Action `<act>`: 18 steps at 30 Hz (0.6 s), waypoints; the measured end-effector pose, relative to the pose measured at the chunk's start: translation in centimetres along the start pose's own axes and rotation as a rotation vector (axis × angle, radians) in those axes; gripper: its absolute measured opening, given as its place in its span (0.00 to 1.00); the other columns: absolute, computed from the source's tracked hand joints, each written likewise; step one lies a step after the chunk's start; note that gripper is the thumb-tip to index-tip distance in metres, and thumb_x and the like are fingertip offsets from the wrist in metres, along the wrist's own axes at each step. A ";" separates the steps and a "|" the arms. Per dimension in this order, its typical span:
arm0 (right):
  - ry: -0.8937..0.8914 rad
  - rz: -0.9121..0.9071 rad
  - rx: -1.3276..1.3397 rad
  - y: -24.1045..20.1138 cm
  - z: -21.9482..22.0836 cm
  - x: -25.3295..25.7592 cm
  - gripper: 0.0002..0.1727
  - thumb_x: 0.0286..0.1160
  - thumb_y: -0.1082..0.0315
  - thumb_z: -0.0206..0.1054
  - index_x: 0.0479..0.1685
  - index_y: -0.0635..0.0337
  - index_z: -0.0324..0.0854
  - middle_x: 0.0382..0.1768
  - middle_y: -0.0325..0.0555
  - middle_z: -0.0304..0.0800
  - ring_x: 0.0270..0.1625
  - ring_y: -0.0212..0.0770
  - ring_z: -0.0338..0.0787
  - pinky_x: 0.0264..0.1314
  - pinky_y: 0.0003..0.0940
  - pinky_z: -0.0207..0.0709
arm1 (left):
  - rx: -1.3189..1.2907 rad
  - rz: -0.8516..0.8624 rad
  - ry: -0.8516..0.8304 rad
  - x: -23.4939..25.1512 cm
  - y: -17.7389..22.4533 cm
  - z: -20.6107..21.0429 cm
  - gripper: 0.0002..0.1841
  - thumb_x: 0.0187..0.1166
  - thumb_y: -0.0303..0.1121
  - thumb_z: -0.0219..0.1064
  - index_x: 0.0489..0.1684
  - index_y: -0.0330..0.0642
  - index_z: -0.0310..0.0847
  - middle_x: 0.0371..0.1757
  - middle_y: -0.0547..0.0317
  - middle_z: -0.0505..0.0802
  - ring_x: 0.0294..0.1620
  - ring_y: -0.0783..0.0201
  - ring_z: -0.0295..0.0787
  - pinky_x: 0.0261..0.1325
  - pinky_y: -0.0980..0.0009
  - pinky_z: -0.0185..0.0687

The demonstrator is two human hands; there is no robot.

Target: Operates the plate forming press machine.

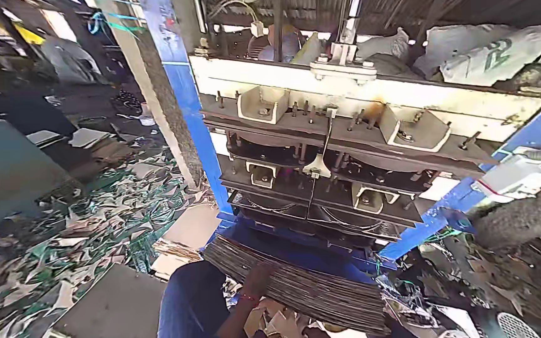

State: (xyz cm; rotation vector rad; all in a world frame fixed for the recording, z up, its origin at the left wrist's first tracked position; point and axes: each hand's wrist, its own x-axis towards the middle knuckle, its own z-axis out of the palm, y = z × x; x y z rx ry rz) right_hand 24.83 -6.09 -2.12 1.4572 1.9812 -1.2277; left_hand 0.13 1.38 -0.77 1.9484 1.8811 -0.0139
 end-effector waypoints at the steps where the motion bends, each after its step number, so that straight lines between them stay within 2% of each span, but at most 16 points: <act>1: -0.001 0.008 0.011 0.0 0.0 0.0 0.27 0.88 0.58 0.57 0.80 0.65 0.73 0.75 0.69 0.80 0.78 0.67 0.79 0.81 0.67 0.66 | 0.000 -0.031 -0.018 0.1 -0.2 0.3 0.23 0.92 0.37 0.51 0.83 0.50 0.75 0.80 0.47 0.83 0.87 0.45 0.69 0.94 0.48 0.46; 5: 0.013 0.006 0.008 0.8 0.7 1.1 0.25 0.90 0.56 0.56 0.78 0.60 0.77 0.73 0.66 0.82 0.78 0.65 0.80 0.80 0.66 0.68 | 0.033 -0.029 -0.057 0.0 0.1 0.5 0.21 0.91 0.35 0.52 0.79 0.44 0.78 0.78 0.43 0.83 0.85 0.43 0.71 0.92 0.47 0.52; 8: 0.001 0.002 0.011 0.8 0.8 1.3 0.25 0.90 0.56 0.55 0.78 0.60 0.76 0.74 0.66 0.82 0.78 0.65 0.79 0.80 0.66 0.67 | 0.033 -0.012 -0.130 0.5 -0.1 2.1 0.21 0.91 0.35 0.52 0.79 0.43 0.78 0.82 0.46 0.80 0.87 0.46 0.69 0.92 0.50 0.54; 13: -0.015 0.007 0.000 0.8 0.7 1.5 0.25 0.90 0.55 0.56 0.79 0.59 0.76 0.74 0.65 0.82 0.79 0.64 0.79 0.80 0.66 0.67 | -0.013 -0.009 -0.095 0.9 -0.2 3.4 0.20 0.90 0.33 0.54 0.76 0.40 0.80 0.84 0.44 0.78 0.86 0.45 0.70 0.89 0.52 0.61; 18: -0.007 -0.011 0.011 0.6 0.7 1.9 0.25 0.90 0.57 0.56 0.78 0.61 0.77 0.74 0.66 0.82 0.78 0.65 0.79 0.80 0.65 0.67 | -0.042 -0.025 -0.087 1.1 -0.3 3.7 0.20 0.90 0.33 0.54 0.76 0.39 0.79 0.85 0.44 0.76 0.87 0.45 0.70 0.89 0.53 0.62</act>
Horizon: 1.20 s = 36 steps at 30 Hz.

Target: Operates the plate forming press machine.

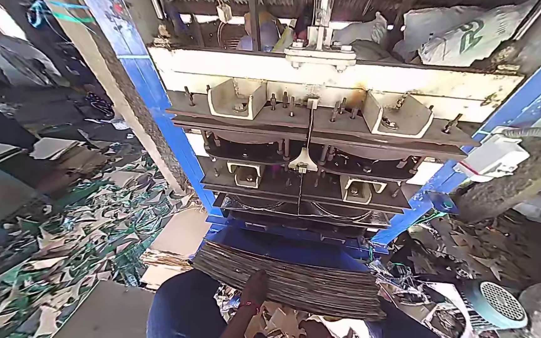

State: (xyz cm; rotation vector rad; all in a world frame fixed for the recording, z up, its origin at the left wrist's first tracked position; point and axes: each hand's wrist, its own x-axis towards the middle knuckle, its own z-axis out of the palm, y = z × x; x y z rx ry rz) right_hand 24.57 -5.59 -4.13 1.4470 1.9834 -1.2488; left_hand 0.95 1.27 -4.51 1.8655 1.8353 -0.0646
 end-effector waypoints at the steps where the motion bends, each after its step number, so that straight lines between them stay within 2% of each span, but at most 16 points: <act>1: 0.000 -0.002 0.000 0.0 0.0 0.1 0.25 0.90 0.57 0.56 0.78 0.61 0.77 0.73 0.66 0.82 0.78 0.65 0.80 0.80 0.65 0.67 | -0.004 -0.004 0.002 0.0 0.0 0.0 0.20 0.90 0.33 0.54 0.76 0.39 0.79 0.85 0.44 0.76 0.86 0.46 0.70 0.88 0.53 0.63; 7: 0.029 -0.018 0.033 0.2 0.0 0.3 0.24 0.90 0.57 0.56 0.76 0.61 0.78 0.72 0.66 0.83 0.76 0.65 0.81 0.79 0.65 0.69 | -0.008 0.023 0.031 0.1 0.3 -0.6 0.21 0.89 0.34 0.55 0.77 0.42 0.79 0.82 0.44 0.79 0.85 0.45 0.71 0.88 0.51 0.62; 9: 0.053 -0.017 0.045 0.1 0.0 0.2 0.24 0.89 0.58 0.56 0.75 0.61 0.79 0.70 0.65 0.85 0.75 0.64 0.82 0.78 0.64 0.70 | -0.019 0.133 0.110 0.3 0.4 -1.2 0.21 0.86 0.32 0.57 0.77 0.44 0.80 0.79 0.44 0.82 0.84 0.44 0.72 0.90 0.47 0.58; 11: 0.054 -0.013 0.029 -0.2 -0.4 0.1 0.24 0.90 0.57 0.56 0.76 0.60 0.79 0.71 0.65 0.84 0.76 0.63 0.82 0.79 0.63 0.69 | 0.004 0.271 0.193 1.3 1.3 -3.2 0.19 0.87 0.31 0.57 0.73 0.43 0.83 0.75 0.43 0.86 0.81 0.43 0.76 0.87 0.47 0.62; 15: 0.033 -0.022 0.020 -0.9 -0.7 -0.2 0.24 0.90 0.58 0.55 0.77 0.60 0.77 0.72 0.65 0.83 0.77 0.62 0.81 0.81 0.62 0.67 | 0.170 0.335 0.048 4.8 2.9 -5.0 0.22 0.91 0.30 0.50 0.82 0.37 0.73 0.83 0.45 0.79 0.87 0.44 0.68 0.94 0.45 0.44; 18: 0.070 -0.038 0.022 -1.4 -1.0 -0.4 0.23 0.91 0.60 0.54 0.77 0.60 0.78 0.71 0.65 0.84 0.77 0.63 0.81 0.81 0.61 0.67 | 0.208 0.261 0.014 4.9 4.4 -5.0 0.19 0.87 0.25 0.54 0.73 0.35 0.81 0.76 0.43 0.85 0.85 0.41 0.70 0.89 0.45 0.55; 20: 0.260 -0.070 -0.004 -1.9 -0.8 -1.0 0.22 0.89 0.63 0.54 0.74 0.60 0.81 0.70 0.62 0.86 0.77 0.61 0.82 0.82 0.59 0.68 | 0.150 0.258 0.137 3.5 4.9 -4.7 0.17 0.84 0.25 0.58 0.67 0.36 0.85 0.71 0.42 0.88 0.80 0.41 0.76 0.85 0.45 0.62; 21: 0.462 -0.111 -0.040 -2.3 -0.4 -1.4 0.21 0.87 0.66 0.55 0.71 0.62 0.83 0.69 0.62 0.87 0.76 0.60 0.82 0.82 0.59 0.69 | 0.117 0.277 0.210 2.4 4.8 -4.2 0.18 0.81 0.23 0.59 0.65 0.36 0.86 0.69 0.42 0.89 0.77 0.40 0.78 0.84 0.44 0.64; 23: 1.032 -0.277 -0.203 -2.9 -0.5 -2.2 0.16 0.76 0.72 0.64 0.59 0.66 0.90 0.61 0.64 0.92 0.66 0.64 0.90 0.71 0.60 0.80 | 0.068 0.356 0.405 0.1 4.8 -3.7 0.16 0.75 0.20 0.64 0.58 0.34 0.90 0.63 0.40 0.92 0.69 0.37 0.85 0.77 0.40 0.70; 25: 1.486 -0.317 -0.406 -3.4 -2.7 -3.3 0.18 0.69 0.68 0.68 0.58 0.54 0.91 0.62 0.56 0.92 0.63 0.59 0.92 0.62 0.55 0.83 | 0.051 0.472 0.616 -2.5 5.3 -4.5 0.11 0.67 0.19 0.70 0.44 0.33 0.94 0.51 0.40 0.96 0.59 0.36 0.92 0.66 0.38 0.80; 27: 1.568 -0.205 -0.432 -3.4 -4.0 -5.5 0.23 0.64 0.67 0.71 0.64 0.55 0.88 0.67 0.57 0.90 0.68 0.62 0.89 0.64 0.62 0.80 | 0.062 0.514 0.608 -6.2 6.2 -6.6 0.09 0.66 0.20 0.72 0.41 0.34 0.94 0.49 0.41 0.96 0.56 0.36 0.93 0.61 0.39 0.82; 28: 1.524 -0.156 -0.394 -3.1 -4.3 -6.6 0.26 0.60 0.69 0.74 0.65 0.58 0.88 0.69 0.60 0.88 0.70 0.66 0.87 0.65 0.68 0.76 | 0.084 0.577 0.679 -7.8 6.2 -7.2 0.08 0.64 0.21 0.72 0.37 0.35 0.94 0.43 0.43 0.97 0.49 0.38 0.95 0.51 0.41 0.87; 29: 1.485 -0.147 -0.344 -2.7 -4.4 -7.8 0.27 0.55 0.77 0.76 0.62 0.61 0.90 0.67 0.63 0.89 0.70 0.70 0.86 0.66 0.74 0.73 | 0.102 0.650 0.792 -9.3 6.0 -7.4 0.06 0.63 0.23 0.70 0.31 0.38 0.94 0.36 0.47 0.97 0.40 0.43 0.96 0.41 0.46 0.89; 31: 1.542 -0.190 -0.421 -1.8 -3.9 -9.7 0.17 0.58 0.79 0.71 0.46 0.56 0.96 0.55 0.55 0.97 0.58 0.64 0.94 0.61 0.67 0.80 | 0.131 0.743 1.010 -12.4 5.4 -6.9 0.09 0.70 0.28 0.63 0.26 0.46 0.91 0.29 0.57 0.94 0.31 0.55 0.94 0.31 0.60 0.88; 33: 1.714 -0.260 -0.524 -1.9 -2.8 -11.3 0.14 0.70 0.72 0.62 0.32 0.46 0.95 0.42 0.41 1.00 0.45 0.49 0.97 0.54 0.50 0.84 | 0.156 0.772 1.114 -15.8 4.9 -7.0 0.11 0.77 0.31 0.60 0.29 0.51 0.89 0.29 0.64 0.93 0.30 0.62 0.90 0.32 0.69 0.86; 36: 1.805 -0.280 -0.575 -2.9 -1.7 -14.2 0.16 0.80 0.66 0.57 0.33 0.40 0.92 0.42 0.32 1.00 0.45 0.40 0.96 0.49 0.39 0.81 | 0.128 0.850 1.085 -19.2 4.0 -7.3 0.12 0.86 0.33 0.59 0.43 0.53 0.92 0.40 0.65 0.98 0.45 0.66 0.94 0.53 0.74 0.87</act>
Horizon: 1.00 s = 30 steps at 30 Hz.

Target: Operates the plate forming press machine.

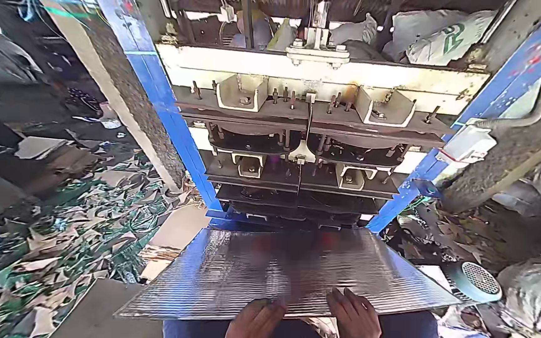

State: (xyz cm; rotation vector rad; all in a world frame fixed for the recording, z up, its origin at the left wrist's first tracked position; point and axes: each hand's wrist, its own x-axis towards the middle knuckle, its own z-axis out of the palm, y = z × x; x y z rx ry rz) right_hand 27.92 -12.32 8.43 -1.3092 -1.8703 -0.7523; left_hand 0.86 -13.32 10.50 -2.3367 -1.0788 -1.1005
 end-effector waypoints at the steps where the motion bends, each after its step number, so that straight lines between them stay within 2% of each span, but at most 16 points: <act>1: 0.029 -0.006 -0.012 0.2 -0.5 -0.1 0.17 0.80 0.65 0.57 0.34 0.40 0.93 0.43 0.32 1.00 0.46 0.40 0.95 0.48 0.38 0.80 | -0.028 0.027 -0.004 -0.1 0.3 -0.6 0.13 0.87 0.33 0.58 0.46 0.52 0.92 0.44 0.64 0.98 0.50 0.66 0.94 0.60 0.74 0.84; 4: 0.116 -0.024 -0.063 1.1 -1.1 0.1 0.16 0.82 0.64 0.57 0.34 0.40 0.92 0.44 0.32 1.00 0.47 0.40 0.94 0.49 0.36 0.77 | -0.038 0.104 0.042 0.7 0.7 -1.0 0.13 0.88 0.32 0.57 0.50 0.50 0.92 0.47 0.62 0.98 0.53 0.65 0.94 0.64 0.74 0.81; 9: 0.067 -0.023 -0.117 1.7 -2.9 1.7 0.15 0.83 0.63 0.56 0.41 0.38 0.91 0.46 0.31 0.99 0.53 0.41 0.92 0.52 0.39 0.74 | -0.047 0.116 0.147 2.5 0.2 0.2 0.11 0.90 0.35 0.56 0.50 0.53 0.88 0.48 0.65 0.97 0.56 0.68 0.92 0.66 0.75 0.81; 12: -0.032 0.002 -0.093 2.8 1.0 3.4 0.16 0.71 0.71 0.62 0.43 0.45 0.96 0.46 0.41 1.00 0.50 0.51 0.96 0.48 0.49 0.80 | -0.090 0.047 0.111 2.4 -2.7 4.7 0.12 0.87 0.33 0.58 0.50 0.54 0.91 0.53 0.65 0.97 0.60 0.65 0.92 0.66 0.70 0.83; 13: -0.148 0.030 -0.042 3.2 3.1 4.3 0.18 0.66 0.77 0.65 0.48 0.51 0.96 0.50 0.48 0.99 0.54 0.58 0.96 0.50 0.56 0.83 | -0.133 0.011 0.076 2.8 -4.3 6.6 0.13 0.84 0.31 0.60 0.49 0.51 0.94 0.53 0.62 0.98 0.59 0.62 0.95 0.63 0.65 0.88; 14: -0.321 0.082 0.019 3.6 5.0 5.4 0.22 0.64 0.82 0.67 0.57 0.55 0.93 0.59 0.56 0.95 0.63 0.65 0.92 0.59 0.64 0.81 | -0.162 -0.023 0.022 3.3 -6.0 8.3 0.13 0.81 0.29 0.61 0.49 0.48 0.96 0.53 0.59 0.99 0.58 0.58 0.96 0.62 0.60 0.90; 15: -0.500 0.152 0.067 3.9 6.6 6.6 0.27 0.68 0.83 0.67 0.69 0.56 0.87 0.72 0.61 0.86 0.76 0.69 0.82 0.71 0.70 0.73 | -0.173 -0.061 -0.035 4.0 -7.7 9.8 0.14 0.80 0.28 0.61 0.48 0.46 0.96 0.54 0.57 0.98 0.59 0.54 0.96 0.63 0.57 0.90; 16: -0.556 0.187 0.097 4.3 8.1 7.7 0.28 0.71 0.79 0.69 0.75 0.57 0.83 0.78 0.65 0.78 0.81 0.72 0.75 0.76 0.73 0.66 | -0.189 -0.115 -0.102 4.8 -9.3 11.2 0.14 0.79 0.25 0.62 0.50 0.42 0.96 0.57 0.53 0.98 0.61 0.50 0.95 0.66 0.52 0.88; 18: -0.390 0.172 0.101 4.8 9.8 8.6 0.26 0.71 0.72 0.71 0.72 0.59 0.85 0.76 0.66 0.80 0.78 0.74 0.78 0.71 0.75 0.69 | -0.207 -0.244 -0.205 6.7 -12.3 13.4 0.16 0.77 0.18 0.61 0.53 0.39 0.95 0.61 0.48 0.96 0.67 0.45 0.92 0.73 0.45 0.82; 20: -0.256 0.179 0.121 5.0 10.3 7.8 0.22 0.72 0.71 0.66 0.67 0.61 0.87 0.71 0.62 0.87 0.72 0.71 0.85 0.67 0.72 0.74 | -0.288 -0.362 -0.299 8.4 -15.0 15.1 0.19 0.80 0.16 0.57 0.58 0.38 0.93 0.66 0.46 0.93 0.73 0.45 0.87 0.81 0.45 0.73; 21: -0.261 0.214 0.164 5.0 10.5 6.6 0.21 0.73 0.71 0.64 0.65 0.62 0.88 0.69 0.62 0.88 0.71 0.71 0.85 0.66 0.71 0.76 | -0.360 -0.411 -0.345 9.1 -16.3 15.9 0.19 0.82 0.17 0.54 0.59 0.36 0.92 0.68 0.46 0.92 0.76 0.46 0.85 0.84 0.48 0.70; 23: -0.431 0.337 0.253 4.6 11.1 3.6 0.21 0.75 0.71 0.63 0.65 0.62 0.88 0.70 0.65 0.87 0.72 0.72 0.84 0.68 0.72 0.73 | -0.432 -0.494 -0.416 10.1 -18.4 17.6 0.18 0.85 0.21 0.54 0.61 0.35 0.90 0.70 0.45 0.90 0.78 0.46 0.82 0.87 0.51 0.67; 24: -0.627 0.439 0.324 4.2 11.0 3.1 0.21 0.78 0.70 0.63 0.69 0.63 0.86 0.73 0.69 0.82 0.77 0.74 0.79 0.75 0.73 0.67 | -0.423 -0.534 -0.465 10.6 -18.9 18.2 0.17 0.86 0.22 0.54 0.64 0.35 0.89 0.72 0.44 0.89 0.80 0.46 0.80 0.87 0.51 0.65; 26: -1.005 0.546 0.396 3.6 11.1 4.3 0.24 0.86 0.64 0.61 0.78 0.60 0.78 0.79 0.67 0.76 0.83 0.68 0.73 0.85 0.66 0.59 | -0.366 -0.513 -0.467 11.2 -19.3 19.7 0.17 0.85 0.22 0.57 0.64 0.35 0.88 0.72 0.40 0.88 0.81 0.39 0.77 0.90 0.45 0.56; 28: -1.137 0.466 0.422 3.2 11.5 5.7 0.24 0.88 0.61 0.58 0.80 0.58 0.77 0.78 0.60 0.79 0.83 0.60 0.75 0.88 0.58 0.59 | -0.270 -0.408 -0.396 12.0 -18.0 21.1 0.18 0.81 0.22 0.60 0.64 0.37 0.90 0.68 0.40 0.91 0.77 0.34 0.80 0.88 0.37 0.56; 30: -1.163 0.347 0.469 2.4 12.2 5.8 0.24 0.88 0.60 0.57 0.79 0.58 0.78 0.77 0.59 0.81 0.82 0.59 0.77 0.87 0.57 0.61 | -0.219 -0.292 -0.389 12.5 -16.3 22.6 0.19 0.80 0.25 0.61 0.66 0.42 0.90 0.71 0.43 0.90 0.76 0.34 0.82 0.84 0.31 0.60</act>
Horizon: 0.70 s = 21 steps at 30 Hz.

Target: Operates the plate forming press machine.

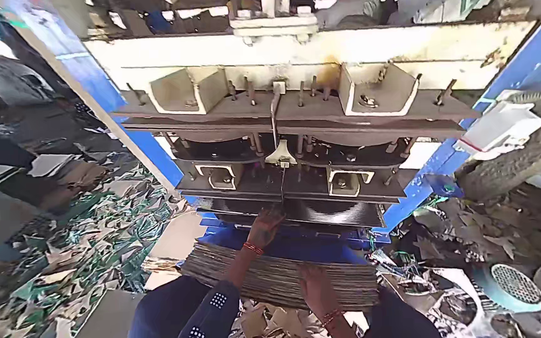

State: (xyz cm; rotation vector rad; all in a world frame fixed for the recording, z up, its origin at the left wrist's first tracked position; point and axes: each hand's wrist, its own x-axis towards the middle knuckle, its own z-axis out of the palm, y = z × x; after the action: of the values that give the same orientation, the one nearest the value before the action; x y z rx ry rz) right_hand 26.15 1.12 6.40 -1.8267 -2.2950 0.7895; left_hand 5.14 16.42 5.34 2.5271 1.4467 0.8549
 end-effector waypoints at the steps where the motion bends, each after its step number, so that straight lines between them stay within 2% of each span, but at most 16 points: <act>1: -0.028 -0.041 -0.002 -0.2 0.4 0.0 0.24 0.88 0.61 0.57 0.79 0.57 0.78 0.76 0.58 0.82 0.80 0.60 0.78 0.85 0.57 0.64 | 0.008 -0.009 -0.063 0.2 0.8 0.6 0.20 0.81 0.25 0.60 0.70 0.43 0.87 0.75 0.45 0.87 0.81 0.37 0.78 0.86 0.32 0.57; 3: -0.156 -0.089 0.015 -0.5 0.6 -0.1 0.24 0.89 0.61 0.56 0.80 0.55 0.77 0.77 0.57 0.81 0.81 0.60 0.77 0.84 0.58 0.64 | -0.032 -0.100 -0.163 0.8 1.9 1.2 0.23 0.84 0.24 0.56 0.77 0.43 0.81 0.81 0.48 0.82 0.87 0.40 0.70 0.90 0.34 0.49; 6: -0.284 -0.127 0.032 -1.0 0.7 -0.2 0.22 0.89 0.62 0.56 0.76 0.60 0.80 0.73 0.60 0.84 0.79 0.60 0.78 0.84 0.58 0.64 | -0.042 -0.133 -0.096 1.8 2.3 2.2 0.22 0.83 0.22 0.56 0.73 0.41 0.84 0.77 0.46 0.85 0.84 0.37 0.72 0.87 0.31 0.52; 8: -0.288 -0.142 0.049 -1.0 1.3 -0.3 0.21 0.89 0.62 0.57 0.73 0.60 0.82 0.71 0.59 0.86 0.78 0.59 0.80 0.84 0.57 0.64 | -0.035 -0.175 -0.117 2.4 2.7 2.1 0.23 0.83 0.21 0.55 0.74 0.43 0.84 0.78 0.48 0.85 0.84 0.39 0.73 0.88 0.32 0.51; 10: -0.305 -0.146 0.061 -0.9 1.2 -0.3 0.21 0.90 0.61 0.56 0.74 0.60 0.81 0.71 0.59 0.85 0.78 0.60 0.80 0.83 0.59 0.64 | -0.026 -0.206 -0.159 2.7 3.2 1.7 0.24 0.83 0.20 0.54 0.75 0.44 0.83 0.79 0.50 0.85 0.85 0.40 0.72 0.89 0.34 0.49; 17: -0.313 -0.114 0.063 -0.4 0.7 -0.4 0.23 0.91 0.61 0.55 0.78 0.59 0.78 0.74 0.58 0.83 0.81 0.58 0.78 0.85 0.57 0.62 | -0.002 -0.203 -0.171 2.5 3.0 1.6 0.25 0.82 0.19 0.54 0.75 0.46 0.83 0.78 0.51 0.86 0.84 0.41 0.73 0.88 0.34 0.52; 21: -0.336 -0.113 0.056 -0.5 0.9 -0.3 0.23 0.91 0.60 0.55 0.78 0.60 0.77 0.74 0.61 0.83 0.80 0.60 0.78 0.86 0.58 0.62 | 0.017 -0.191 -0.170 2.3 3.1 1.7 0.25 0.81 0.18 0.55 0.76 0.46 0.83 0.78 0.49 0.85 0.85 0.41 0.73 0.88 0.33 0.51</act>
State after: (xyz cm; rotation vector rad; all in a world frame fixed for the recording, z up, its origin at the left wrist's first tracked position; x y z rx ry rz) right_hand 25.46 0.49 5.89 -1.6280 -2.5125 1.2087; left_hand 9.30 16.90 5.94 2.3577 1.6112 0.5854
